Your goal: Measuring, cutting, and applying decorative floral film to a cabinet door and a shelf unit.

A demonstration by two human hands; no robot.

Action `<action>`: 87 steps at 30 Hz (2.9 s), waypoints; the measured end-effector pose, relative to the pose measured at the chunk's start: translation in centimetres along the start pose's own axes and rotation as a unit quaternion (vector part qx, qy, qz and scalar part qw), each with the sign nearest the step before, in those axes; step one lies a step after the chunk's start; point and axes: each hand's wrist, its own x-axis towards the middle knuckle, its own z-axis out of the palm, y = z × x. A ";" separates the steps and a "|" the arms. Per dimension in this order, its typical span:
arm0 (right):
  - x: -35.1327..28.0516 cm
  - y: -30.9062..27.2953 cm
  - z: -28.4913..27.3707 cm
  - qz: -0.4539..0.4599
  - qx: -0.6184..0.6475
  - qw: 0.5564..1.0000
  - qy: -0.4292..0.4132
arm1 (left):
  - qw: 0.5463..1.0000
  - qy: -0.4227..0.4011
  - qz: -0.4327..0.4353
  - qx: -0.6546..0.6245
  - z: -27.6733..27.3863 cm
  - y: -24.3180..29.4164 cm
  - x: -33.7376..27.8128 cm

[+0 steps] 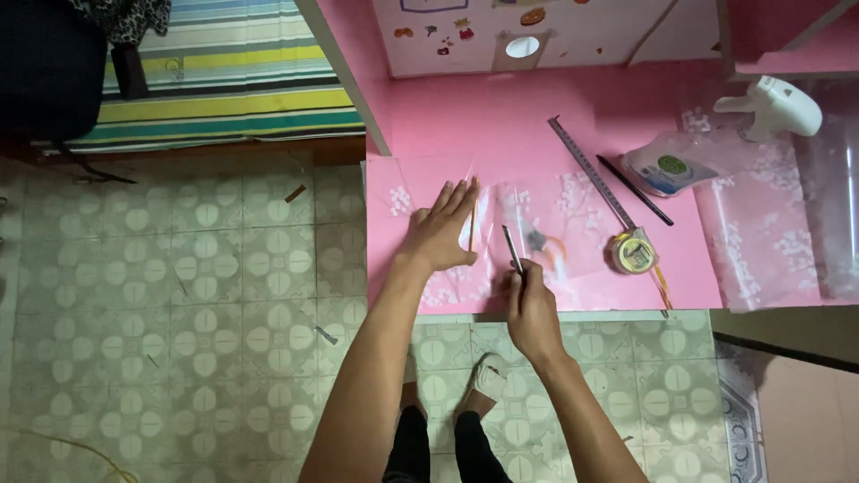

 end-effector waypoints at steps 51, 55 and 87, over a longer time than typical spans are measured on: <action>14.9 4.7 2.4 -0.039 -0.306 0.950 -0.039 | 0.841 0.521 -0.018 0.147 8.0 -1.3 0.6; 14.5 4.0 2.2 -0.044 -0.294 0.954 -0.036 | 0.839 0.523 -0.023 0.148 8.1 -0.8 0.4; 13.1 1.1 -1.7 0.042 0.057 0.997 0.023 | 0.928 0.344 -0.009 0.143 5.0 -5.1 3.9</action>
